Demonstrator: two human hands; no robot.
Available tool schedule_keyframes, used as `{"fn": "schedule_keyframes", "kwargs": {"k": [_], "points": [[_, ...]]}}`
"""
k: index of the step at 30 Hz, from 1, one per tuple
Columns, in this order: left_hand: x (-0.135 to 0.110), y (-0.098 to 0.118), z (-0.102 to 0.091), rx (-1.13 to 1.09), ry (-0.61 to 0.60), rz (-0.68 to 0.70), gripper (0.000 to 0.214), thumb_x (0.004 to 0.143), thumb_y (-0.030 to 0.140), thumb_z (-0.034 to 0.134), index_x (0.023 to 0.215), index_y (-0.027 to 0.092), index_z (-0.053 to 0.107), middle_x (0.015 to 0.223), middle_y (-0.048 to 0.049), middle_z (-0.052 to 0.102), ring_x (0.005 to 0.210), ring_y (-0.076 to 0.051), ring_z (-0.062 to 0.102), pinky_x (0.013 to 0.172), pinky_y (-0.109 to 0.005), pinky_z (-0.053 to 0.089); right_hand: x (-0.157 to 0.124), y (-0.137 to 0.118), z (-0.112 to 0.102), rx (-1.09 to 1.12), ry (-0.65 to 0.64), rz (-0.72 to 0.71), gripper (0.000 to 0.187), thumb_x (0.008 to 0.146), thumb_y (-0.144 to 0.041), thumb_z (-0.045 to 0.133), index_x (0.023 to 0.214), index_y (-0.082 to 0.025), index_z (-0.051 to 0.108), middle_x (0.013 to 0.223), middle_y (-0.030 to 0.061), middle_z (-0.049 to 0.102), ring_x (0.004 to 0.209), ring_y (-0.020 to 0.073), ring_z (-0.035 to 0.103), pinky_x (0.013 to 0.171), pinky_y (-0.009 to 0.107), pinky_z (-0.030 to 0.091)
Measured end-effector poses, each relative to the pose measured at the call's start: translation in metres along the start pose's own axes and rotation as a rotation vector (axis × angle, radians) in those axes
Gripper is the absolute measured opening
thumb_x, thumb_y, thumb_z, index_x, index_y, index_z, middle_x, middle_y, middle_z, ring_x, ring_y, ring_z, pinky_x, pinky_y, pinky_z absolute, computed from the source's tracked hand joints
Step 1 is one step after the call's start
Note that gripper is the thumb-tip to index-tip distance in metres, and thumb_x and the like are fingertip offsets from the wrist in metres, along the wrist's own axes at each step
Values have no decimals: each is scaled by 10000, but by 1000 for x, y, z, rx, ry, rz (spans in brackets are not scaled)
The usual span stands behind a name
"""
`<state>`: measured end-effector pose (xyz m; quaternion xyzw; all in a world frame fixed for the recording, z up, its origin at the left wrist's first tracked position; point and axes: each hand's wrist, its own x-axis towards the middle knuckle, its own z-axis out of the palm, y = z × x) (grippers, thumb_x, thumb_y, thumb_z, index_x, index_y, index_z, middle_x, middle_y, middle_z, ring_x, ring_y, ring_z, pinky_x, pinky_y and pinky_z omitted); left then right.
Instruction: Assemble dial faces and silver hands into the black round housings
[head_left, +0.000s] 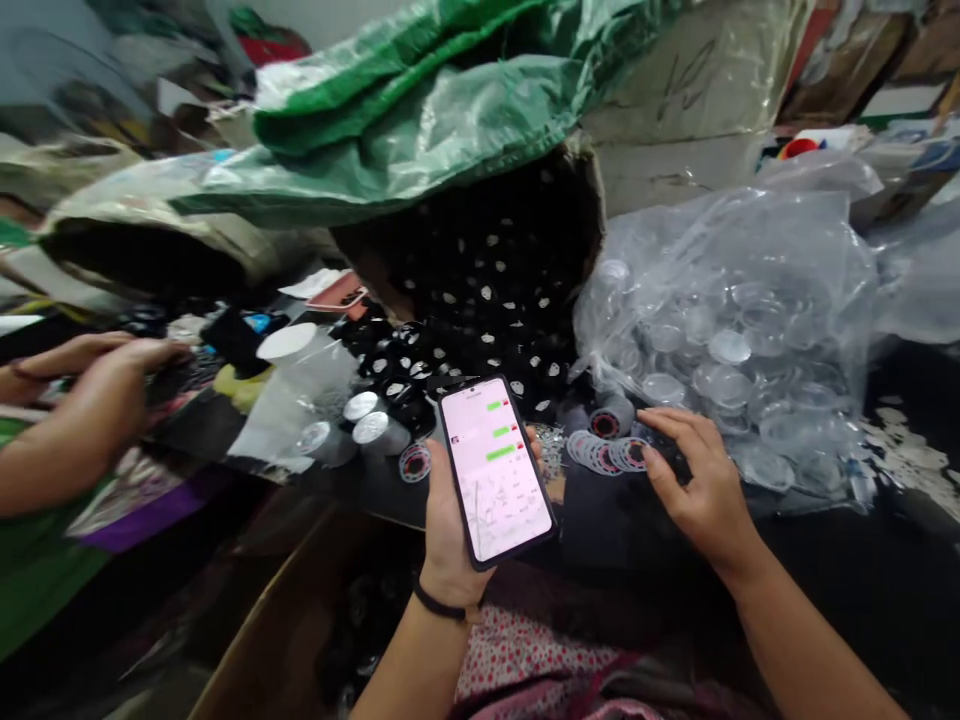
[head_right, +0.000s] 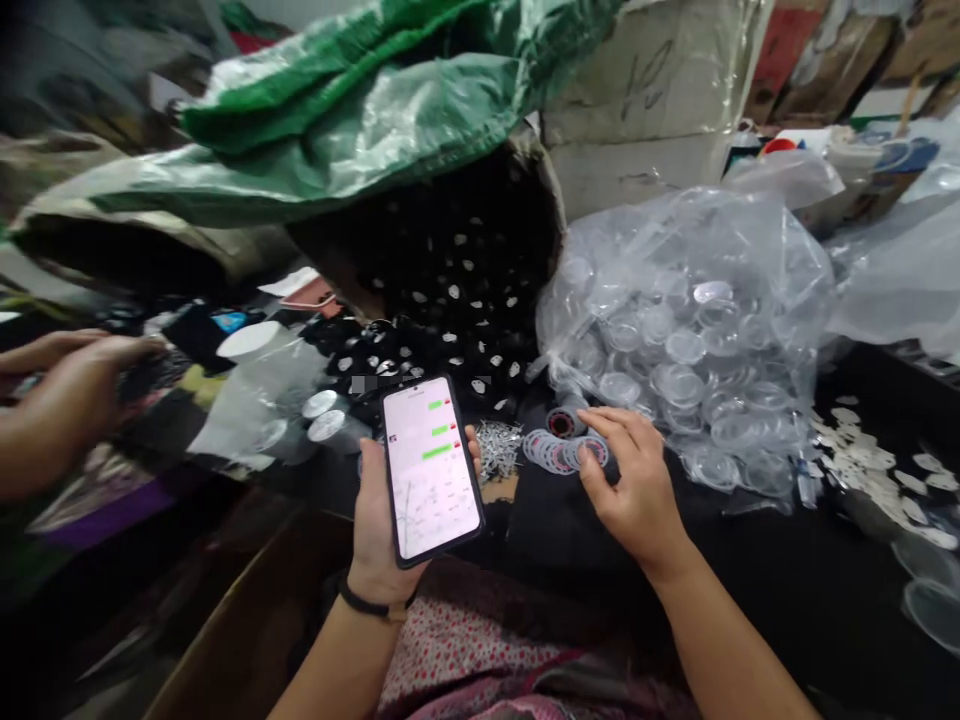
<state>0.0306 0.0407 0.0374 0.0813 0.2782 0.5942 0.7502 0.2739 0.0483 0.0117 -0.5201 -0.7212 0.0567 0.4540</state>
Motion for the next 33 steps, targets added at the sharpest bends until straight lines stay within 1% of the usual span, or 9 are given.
{"fn": "schedule_keyframes", "kwargs": {"k": [4,9,14,18,22,25,27,30,33], "points": [[-8,15,-11,16,49,51,764,919,718,299,1229,139,687,1101,-175,771,908,-287,761,784,-407,627,-1,2,4,-31,-4,-6,322,931,-337,555,1217,-215,640,1186,108,667,1143,291,600,1012,523,455],[-14,35,-23,68,78,195,747,931,690,312,1239,114,675,1112,-199,762,936,-278,757,846,-390,609,-2,8,9,-66,-4,-10,337,939,-387,533,1201,-213,654,1174,111,674,1128,297,611,1003,526,463],[-20,57,-43,113,117,247,714,940,671,304,1237,138,675,1084,-192,770,910,-279,763,833,-394,612,-3,11,12,-97,-4,-9,353,941,-425,521,1191,-218,660,1163,107,680,1113,298,617,989,512,472],[-16,100,-59,161,184,338,679,945,665,309,1303,186,630,1096,-146,776,912,-275,763,801,-416,621,-3,14,13,-106,-14,-14,345,944,-418,517,1181,-215,665,1154,108,682,1107,297,624,984,516,476],[5,157,-62,271,259,283,569,994,553,331,1250,158,651,996,-127,790,811,-280,767,701,-426,631,-2,12,13,-110,-21,-13,326,940,-410,523,1158,-224,678,1142,101,688,1089,289,635,982,511,481],[27,191,-61,347,344,240,428,1004,447,421,1173,139,666,907,-97,775,732,-248,749,637,-372,616,0,2,3,-104,-9,-28,312,935,-405,535,1151,-236,683,1144,92,687,1090,285,636,981,495,484],[41,206,-62,388,406,234,326,984,386,517,1170,154,650,990,-83,743,783,-213,722,676,-359,605,-1,-8,-9,-91,17,-37,295,936,-382,539,1153,-241,682,1153,86,683,1101,278,633,989,475,484],[53,218,-67,452,456,209,291,935,315,628,1173,148,635,1125,-107,687,901,-209,682,740,-382,590,-11,-21,-28,-88,69,-31,256,937,-337,547,1133,-246,684,1155,74,683,1097,262,639,1015,451,471],[53,221,-73,511,438,199,263,917,284,652,1126,124,650,1090,-113,695,888,-223,683,703,-373,587,-27,-26,-41,-97,68,-24,232,933,-298,561,1124,-253,683,1148,64,686,1096,253,642,1036,444,459]]}}
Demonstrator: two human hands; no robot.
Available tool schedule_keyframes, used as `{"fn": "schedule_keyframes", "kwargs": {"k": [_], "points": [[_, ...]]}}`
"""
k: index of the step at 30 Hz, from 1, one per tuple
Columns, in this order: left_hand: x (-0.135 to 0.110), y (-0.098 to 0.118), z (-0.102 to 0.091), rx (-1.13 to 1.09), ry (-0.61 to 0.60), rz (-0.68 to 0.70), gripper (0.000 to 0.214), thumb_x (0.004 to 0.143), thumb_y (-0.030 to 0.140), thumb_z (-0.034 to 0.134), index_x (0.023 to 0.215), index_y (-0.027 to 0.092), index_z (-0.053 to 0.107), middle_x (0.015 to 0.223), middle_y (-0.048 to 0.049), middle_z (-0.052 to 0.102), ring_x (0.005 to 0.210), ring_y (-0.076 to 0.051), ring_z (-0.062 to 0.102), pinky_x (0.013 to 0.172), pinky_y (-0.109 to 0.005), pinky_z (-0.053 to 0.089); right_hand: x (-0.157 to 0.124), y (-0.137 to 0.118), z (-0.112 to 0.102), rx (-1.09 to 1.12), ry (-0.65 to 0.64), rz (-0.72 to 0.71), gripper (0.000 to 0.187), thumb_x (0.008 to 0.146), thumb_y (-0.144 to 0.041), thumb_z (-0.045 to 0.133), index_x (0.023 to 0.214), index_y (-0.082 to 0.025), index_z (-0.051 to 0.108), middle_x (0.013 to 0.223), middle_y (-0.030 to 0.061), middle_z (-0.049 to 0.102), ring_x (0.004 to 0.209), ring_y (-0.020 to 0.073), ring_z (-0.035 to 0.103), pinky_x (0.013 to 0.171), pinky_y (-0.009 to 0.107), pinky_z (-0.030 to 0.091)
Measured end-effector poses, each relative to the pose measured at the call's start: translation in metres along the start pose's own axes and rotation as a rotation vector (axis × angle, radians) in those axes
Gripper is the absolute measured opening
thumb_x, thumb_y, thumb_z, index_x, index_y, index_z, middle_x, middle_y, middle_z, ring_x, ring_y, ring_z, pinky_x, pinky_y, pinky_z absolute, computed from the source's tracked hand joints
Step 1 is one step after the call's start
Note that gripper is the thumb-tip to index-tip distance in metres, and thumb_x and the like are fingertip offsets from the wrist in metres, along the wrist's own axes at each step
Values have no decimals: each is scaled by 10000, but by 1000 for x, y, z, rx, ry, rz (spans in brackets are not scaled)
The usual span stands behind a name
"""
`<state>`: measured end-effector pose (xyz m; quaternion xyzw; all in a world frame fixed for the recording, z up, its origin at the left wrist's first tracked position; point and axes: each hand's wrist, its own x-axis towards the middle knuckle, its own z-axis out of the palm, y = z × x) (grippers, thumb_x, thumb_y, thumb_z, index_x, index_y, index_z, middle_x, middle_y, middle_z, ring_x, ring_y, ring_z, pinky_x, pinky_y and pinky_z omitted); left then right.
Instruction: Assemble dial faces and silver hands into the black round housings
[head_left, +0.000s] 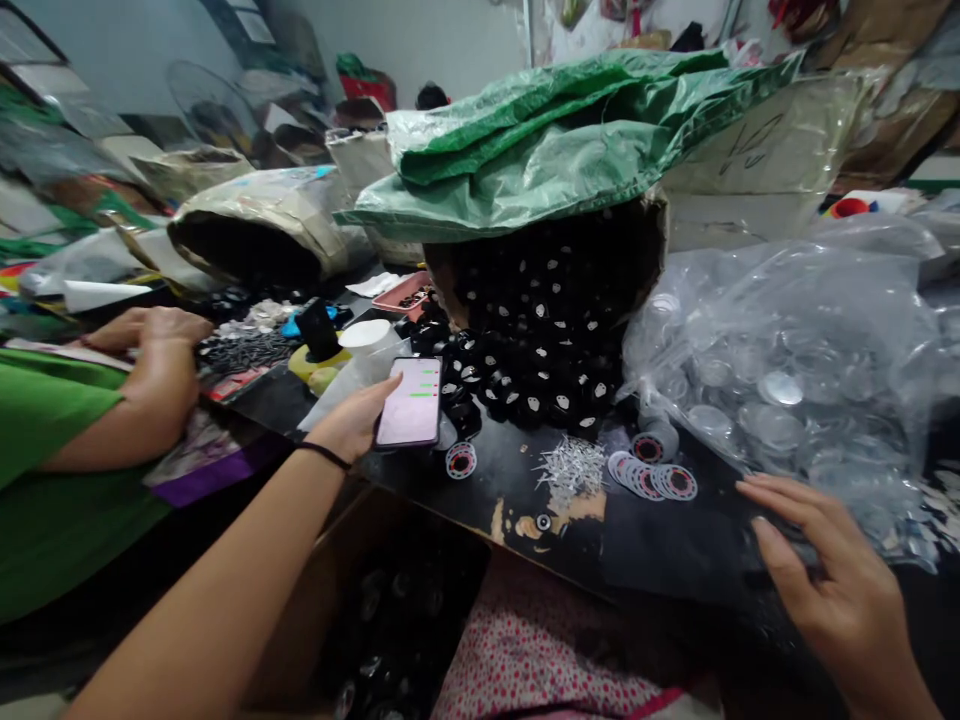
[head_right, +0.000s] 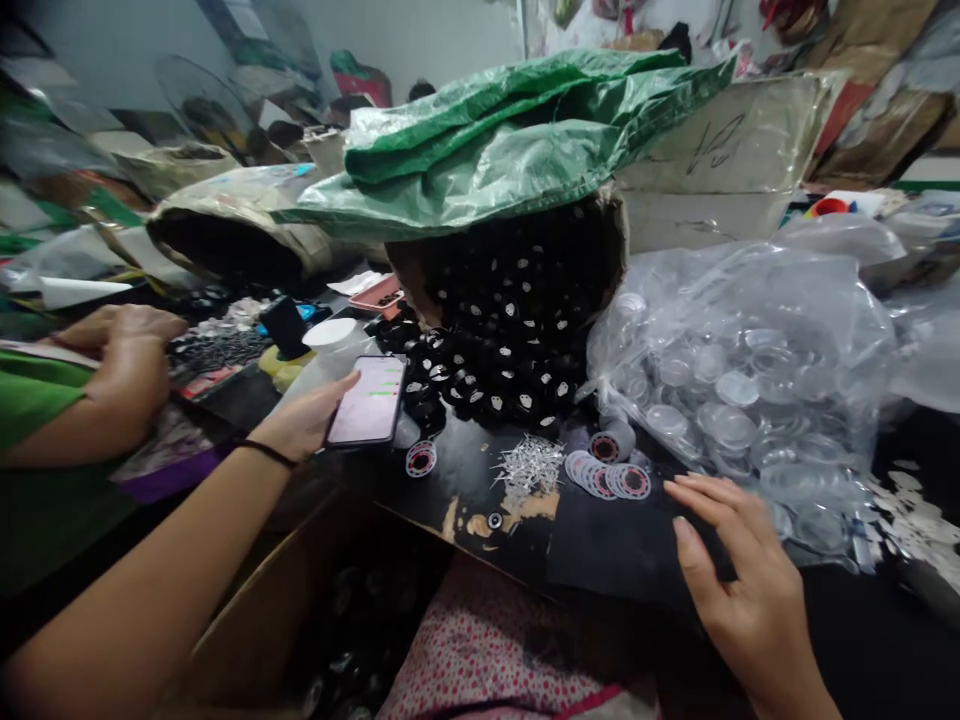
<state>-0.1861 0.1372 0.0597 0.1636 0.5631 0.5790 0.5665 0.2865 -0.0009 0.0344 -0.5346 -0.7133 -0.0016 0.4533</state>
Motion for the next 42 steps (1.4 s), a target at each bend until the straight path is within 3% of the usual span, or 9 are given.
{"fn": "schedule_keyframes", "kwargs": {"k": [8,14,20,26,30,32,34,38,42], "points": [[6,-13,-5,158,-82,312,308,966,70,447,930,217,715,785,65,771,1213,-211,637,1173,-408,344,-28,-2,-4,8,-126,8,241,928,-250,561,1143,-275,666,1141,51,683,1091,248,648,1037,485,485],[-28,-41,32,509,-164,726,368,877,111,604,1183,303,677,1324,143,678,1546,-248,69,1246,-422,-47,-35,-10,-32,-54,-7,103,238,919,-206,562,1115,-274,679,1121,41,679,1095,231,631,1104,453,424],[-22,-121,101,1041,-405,934,449,816,178,644,1258,247,688,1501,-72,547,1486,-340,323,1238,-564,51,-17,-32,-4,132,-217,-124,274,882,-117,588,1117,-238,662,1052,37,703,1057,201,644,1068,431,450],[1,-126,103,1255,-379,1068,404,929,220,524,1311,155,638,1425,-133,602,1449,-358,365,1225,-592,21,-6,-31,15,225,-304,19,223,905,-111,562,1073,-222,656,1014,31,721,996,176,660,1051,440,439],[-46,-135,99,1231,-314,1154,576,923,346,610,1442,136,477,1439,-130,554,1378,-359,443,1204,-545,224,0,-36,32,365,-458,242,303,933,-243,595,1234,-215,619,1120,62,700,1050,193,648,975,402,488],[-85,-152,97,1135,-447,1188,649,885,347,674,1477,235,435,1374,-88,599,1290,-318,535,1131,-464,381,3,-43,43,486,-544,386,462,908,-343,657,1341,-217,553,1188,70,675,1063,190,642,932,357,514],[-117,-172,96,1107,-610,1080,608,908,302,642,1478,332,434,1353,-56,623,1244,-272,582,1077,-404,441,6,-50,51,557,-579,473,455,898,-378,671,1311,-214,575,1161,60,683,1021,178,646,900,325,519],[-141,-196,91,887,-525,533,569,817,369,746,1359,337,577,1353,-64,645,1237,-297,601,1048,-401,462,13,-48,53,525,-617,436,213,946,-285,589,1114,-197,684,989,37,721,911,161,657,843,300,506],[-139,-200,92,370,-466,-16,436,725,428,816,1112,292,669,944,-32,750,795,-209,713,720,-286,558,27,-15,48,196,-619,349,230,952,-309,594,1125,-203,701,1042,70,717,1001,217,647,924,384,482]]}}
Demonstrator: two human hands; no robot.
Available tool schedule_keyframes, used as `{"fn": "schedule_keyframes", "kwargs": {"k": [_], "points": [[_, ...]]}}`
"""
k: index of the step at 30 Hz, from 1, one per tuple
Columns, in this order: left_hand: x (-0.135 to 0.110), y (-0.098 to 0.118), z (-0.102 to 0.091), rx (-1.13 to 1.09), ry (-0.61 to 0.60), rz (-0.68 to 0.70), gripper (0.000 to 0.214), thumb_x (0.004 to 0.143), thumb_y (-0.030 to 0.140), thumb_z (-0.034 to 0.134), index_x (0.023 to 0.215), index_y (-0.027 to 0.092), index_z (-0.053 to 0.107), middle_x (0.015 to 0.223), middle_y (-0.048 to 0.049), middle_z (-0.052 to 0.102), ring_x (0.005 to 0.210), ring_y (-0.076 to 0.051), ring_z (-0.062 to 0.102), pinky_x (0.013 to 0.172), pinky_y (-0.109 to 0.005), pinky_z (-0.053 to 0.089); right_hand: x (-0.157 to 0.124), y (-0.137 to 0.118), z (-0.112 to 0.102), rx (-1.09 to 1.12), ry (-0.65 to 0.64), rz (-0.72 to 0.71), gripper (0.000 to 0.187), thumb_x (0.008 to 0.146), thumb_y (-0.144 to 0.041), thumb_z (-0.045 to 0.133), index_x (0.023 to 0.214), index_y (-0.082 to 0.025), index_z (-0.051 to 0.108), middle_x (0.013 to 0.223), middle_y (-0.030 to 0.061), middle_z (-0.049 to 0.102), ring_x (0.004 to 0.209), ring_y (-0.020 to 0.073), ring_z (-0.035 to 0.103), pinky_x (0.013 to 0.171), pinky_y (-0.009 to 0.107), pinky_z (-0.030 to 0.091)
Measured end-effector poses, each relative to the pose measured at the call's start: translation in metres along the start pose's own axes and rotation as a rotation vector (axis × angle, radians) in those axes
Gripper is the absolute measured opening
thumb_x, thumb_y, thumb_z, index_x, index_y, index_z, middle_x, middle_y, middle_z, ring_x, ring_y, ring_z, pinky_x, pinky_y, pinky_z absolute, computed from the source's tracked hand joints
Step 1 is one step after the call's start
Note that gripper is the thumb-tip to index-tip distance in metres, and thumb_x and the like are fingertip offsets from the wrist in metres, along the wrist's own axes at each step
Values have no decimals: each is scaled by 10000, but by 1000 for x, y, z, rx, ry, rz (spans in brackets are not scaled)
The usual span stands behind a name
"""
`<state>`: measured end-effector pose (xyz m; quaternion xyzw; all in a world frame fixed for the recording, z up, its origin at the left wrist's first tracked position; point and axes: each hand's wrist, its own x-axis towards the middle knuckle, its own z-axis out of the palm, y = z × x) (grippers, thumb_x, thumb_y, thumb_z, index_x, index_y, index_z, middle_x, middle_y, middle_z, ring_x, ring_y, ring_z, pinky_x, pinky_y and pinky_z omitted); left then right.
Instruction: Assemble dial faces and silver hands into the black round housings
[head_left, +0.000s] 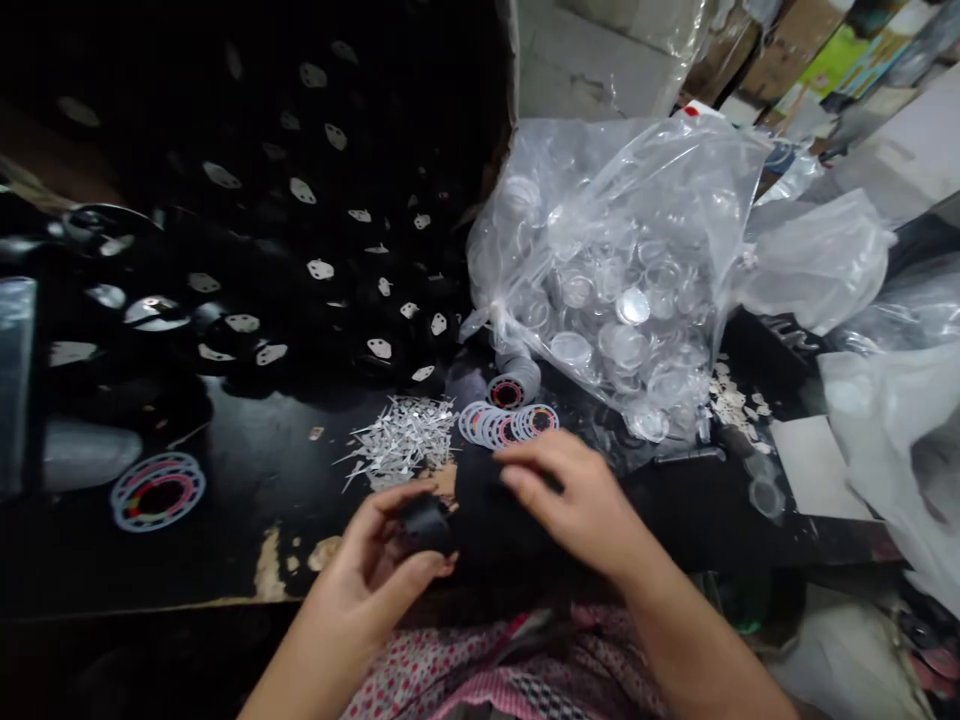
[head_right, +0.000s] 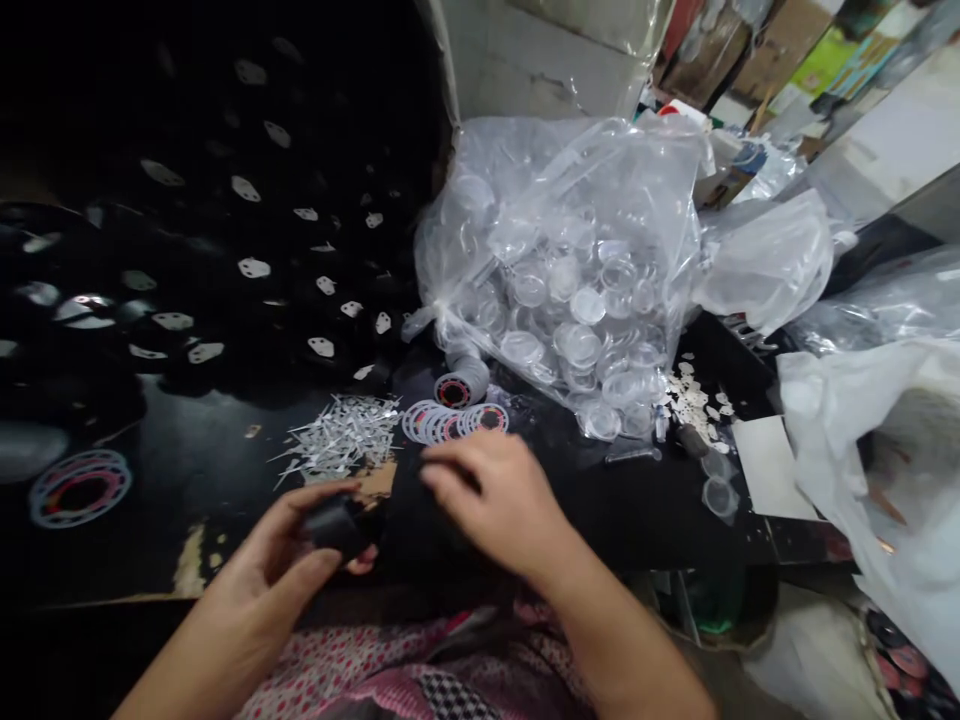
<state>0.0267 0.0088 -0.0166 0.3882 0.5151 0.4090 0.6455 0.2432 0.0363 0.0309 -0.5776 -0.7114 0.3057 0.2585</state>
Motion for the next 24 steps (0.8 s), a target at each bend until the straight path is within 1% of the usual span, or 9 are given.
{"fn": "schedule_keyframes", "kwargs": {"k": [2,3,5,9,12,15,19,22,24], "points": [[0,2,5,-215,-26,-116,435,713,459,820,1071,275,657,688,16,671,583,-145,624,576,-236,512,10,16,-9,-287,92,134,347,911,-335,653,1221,-181,665,1146,133,668,1087,301,609,948,484,460],[-1,3,8,-280,-42,-172,438,709,455,826,1069,273,656,645,30,636,550,-126,587,548,-218,492,15,23,-11,-404,108,189,404,887,-342,682,1253,-175,647,1179,156,642,1110,336,589,946,523,451],[-3,6,15,-370,-57,-273,450,689,401,858,1077,284,663,731,22,664,583,-107,584,565,-202,494,20,33,-11,-501,103,235,411,854,-339,714,1227,-179,651,1195,165,617,1130,366,567,945,559,435],[-5,14,21,-506,-77,-350,531,667,300,889,1147,326,664,1106,-42,736,764,-131,663,688,-217,537,21,37,-6,-158,180,255,253,813,-227,702,1058,-200,644,1087,101,652,1040,293,601,938,492,448],[-5,20,19,-546,-56,-325,408,777,357,806,1159,319,670,1141,-64,751,876,-154,692,725,-205,545,21,39,-6,58,191,270,145,842,-214,622,987,-216,623,936,40,677,849,200,634,817,375,501],[-3,24,17,-537,9,-320,328,883,428,676,1174,278,674,1203,-86,739,948,-169,694,751,-217,562,24,45,-6,168,213,279,141,841,-281,629,961,-206,623,878,27,675,780,168,638,737,314,521],[1,24,20,-541,78,-348,437,892,516,623,1209,217,664,1253,-120,719,1067,-217,675,780,-253,578,27,51,-5,270,224,276,208,803,-292,661,987,-200,637,888,22,690,779,151,643,728,284,528],[3,23,22,-552,112,-356,411,918,507,586,1202,222,670,1237,-105,728,1100,-217,670,786,-254,577,26,49,-4,283,205,278,159,808,-342,665,853,-191,650,715,-14,644,631,125,590,623,256,486],[4,22,23,-548,131,-351,394,931,498,568,1196,227,676,1234,-92,732,1108,-212,671,786,-250,576,26,48,-4,281,170,270,196,833,-377,646,815,-184,673,632,-34,601,546,107,544,563,245,450]]}}
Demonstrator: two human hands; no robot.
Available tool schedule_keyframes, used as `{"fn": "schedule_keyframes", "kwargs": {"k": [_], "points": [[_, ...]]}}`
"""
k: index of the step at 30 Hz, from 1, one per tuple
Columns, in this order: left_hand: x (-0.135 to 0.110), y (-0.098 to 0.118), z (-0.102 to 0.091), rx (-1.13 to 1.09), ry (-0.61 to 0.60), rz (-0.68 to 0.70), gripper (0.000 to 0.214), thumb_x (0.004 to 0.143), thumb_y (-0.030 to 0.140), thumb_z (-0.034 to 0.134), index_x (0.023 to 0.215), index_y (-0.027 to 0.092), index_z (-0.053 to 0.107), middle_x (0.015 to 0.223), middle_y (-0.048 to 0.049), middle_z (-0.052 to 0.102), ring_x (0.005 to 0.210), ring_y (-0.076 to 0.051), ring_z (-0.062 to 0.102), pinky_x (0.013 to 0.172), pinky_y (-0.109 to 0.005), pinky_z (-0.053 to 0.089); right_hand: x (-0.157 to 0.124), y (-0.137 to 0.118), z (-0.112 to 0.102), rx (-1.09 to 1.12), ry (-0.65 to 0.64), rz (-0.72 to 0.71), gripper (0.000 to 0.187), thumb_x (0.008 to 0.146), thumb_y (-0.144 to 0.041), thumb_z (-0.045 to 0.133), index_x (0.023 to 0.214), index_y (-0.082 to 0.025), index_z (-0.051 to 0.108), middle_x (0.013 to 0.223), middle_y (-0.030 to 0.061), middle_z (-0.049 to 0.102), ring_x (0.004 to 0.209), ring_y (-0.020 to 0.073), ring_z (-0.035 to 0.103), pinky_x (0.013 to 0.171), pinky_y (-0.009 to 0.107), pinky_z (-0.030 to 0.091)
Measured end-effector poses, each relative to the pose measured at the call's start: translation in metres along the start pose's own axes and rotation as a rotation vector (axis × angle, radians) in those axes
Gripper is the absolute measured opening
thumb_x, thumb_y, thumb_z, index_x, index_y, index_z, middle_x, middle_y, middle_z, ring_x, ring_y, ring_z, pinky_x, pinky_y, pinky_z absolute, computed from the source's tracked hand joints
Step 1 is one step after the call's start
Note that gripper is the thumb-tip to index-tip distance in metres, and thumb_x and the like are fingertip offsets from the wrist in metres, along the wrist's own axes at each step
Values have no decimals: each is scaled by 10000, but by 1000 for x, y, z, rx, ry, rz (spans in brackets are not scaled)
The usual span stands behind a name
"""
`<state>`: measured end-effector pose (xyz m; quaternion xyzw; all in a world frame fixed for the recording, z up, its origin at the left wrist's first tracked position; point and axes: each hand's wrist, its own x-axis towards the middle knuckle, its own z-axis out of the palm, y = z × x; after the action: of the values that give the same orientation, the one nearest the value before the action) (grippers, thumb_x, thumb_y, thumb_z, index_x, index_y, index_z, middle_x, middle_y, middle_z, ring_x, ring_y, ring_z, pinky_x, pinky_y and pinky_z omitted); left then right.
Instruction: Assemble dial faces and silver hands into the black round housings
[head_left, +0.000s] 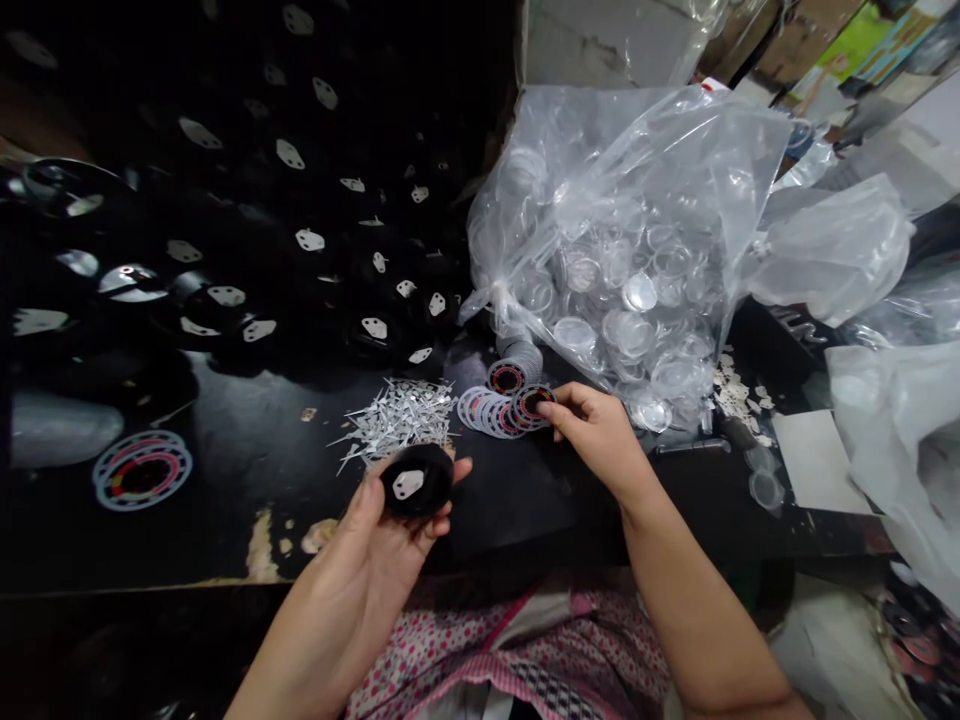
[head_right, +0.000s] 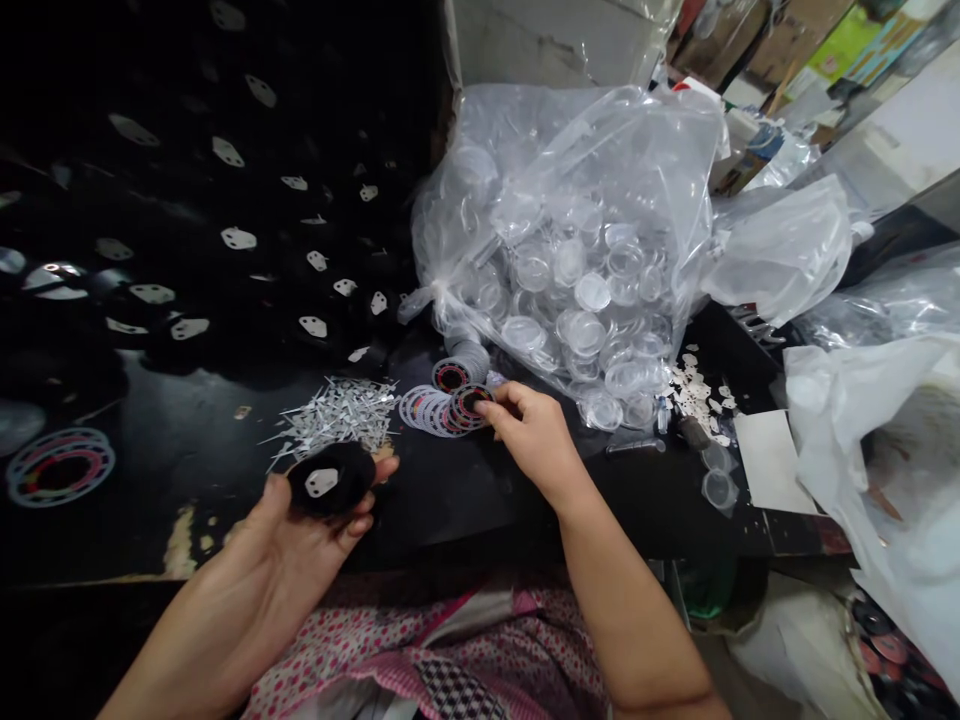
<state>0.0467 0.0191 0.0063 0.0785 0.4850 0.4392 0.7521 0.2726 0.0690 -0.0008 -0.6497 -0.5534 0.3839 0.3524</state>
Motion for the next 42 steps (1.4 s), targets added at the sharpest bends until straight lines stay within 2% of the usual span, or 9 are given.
{"fn": "schedule_keyframes", "kwargs": {"k": [4,8,11,14,21,26,31,37,42], "points": [[0,-1,-1,7,5,23,412,919,524,579,1182,228,693,1236,-88,735,1140,-216,667,806,-255,576,0,-2,-1,-26,-22,-49,240,879,-375,601,974,-205,742,738,-7,636,605,118,550,598,261,455],[0,-3,1,-28,-34,139,385,909,536,590,1099,233,731,1183,-80,757,1199,-244,647,929,-329,566,-6,-13,-3,-133,21,-195,159,880,-331,612,902,-209,712,933,42,588,818,156,567,748,296,468],[2,-5,5,-20,-138,261,344,917,503,599,1058,231,755,1154,-62,768,1225,-243,635,1067,-369,492,-19,-29,2,-229,-159,-250,92,917,-273,560,884,-211,619,910,24,601,794,149,568,731,294,454],[2,-9,8,28,-206,307,295,891,458,658,1048,232,763,1118,-48,778,1168,-223,671,1090,-345,468,-30,-41,14,-131,-322,-153,28,912,-212,542,928,-222,563,841,-15,637,756,138,591,709,284,451],[-6,-15,3,-101,-64,305,330,896,511,629,1102,273,729,1200,-47,753,1236,-242,635,1046,-385,517,-44,-32,34,419,-247,103,222,812,-344,700,886,-212,538,809,-36,598,664,107,613,671,272,505],[-7,-13,5,-34,-16,249,367,910,460,630,1191,233,694,1296,-90,702,1242,-265,624,1017,-404,539,-52,-36,25,202,-110,-50,101,916,-303,615,943,-218,662,795,-19,640,731,123,611,723,281,495],[-9,-21,7,56,-96,166,320,866,406,701,1173,316,722,1376,-23,658,1309,-272,573,1006,-382,547,-56,-53,30,32,-68,-229,89,919,-196,613,929,-230,695,874,-4,658,846,137,606,793,283,486],[-2,-33,-7,248,-100,238,378,852,418,718,1223,345,714,1419,-16,631,1368,-275,514,1113,-385,452,-54,-54,36,80,-134,-30,108,880,-248,655,829,-219,565,757,-34,611,670,111,571,607,246,447],[-2,-31,-8,226,-171,184,353,871,413,696,1214,333,720,1419,-22,631,1293,-285,586,966,-365,572,-52,-50,31,164,-172,18,127,862,-259,670,811,-223,559,734,-42,599,648,104,561,595,243,450]]}}
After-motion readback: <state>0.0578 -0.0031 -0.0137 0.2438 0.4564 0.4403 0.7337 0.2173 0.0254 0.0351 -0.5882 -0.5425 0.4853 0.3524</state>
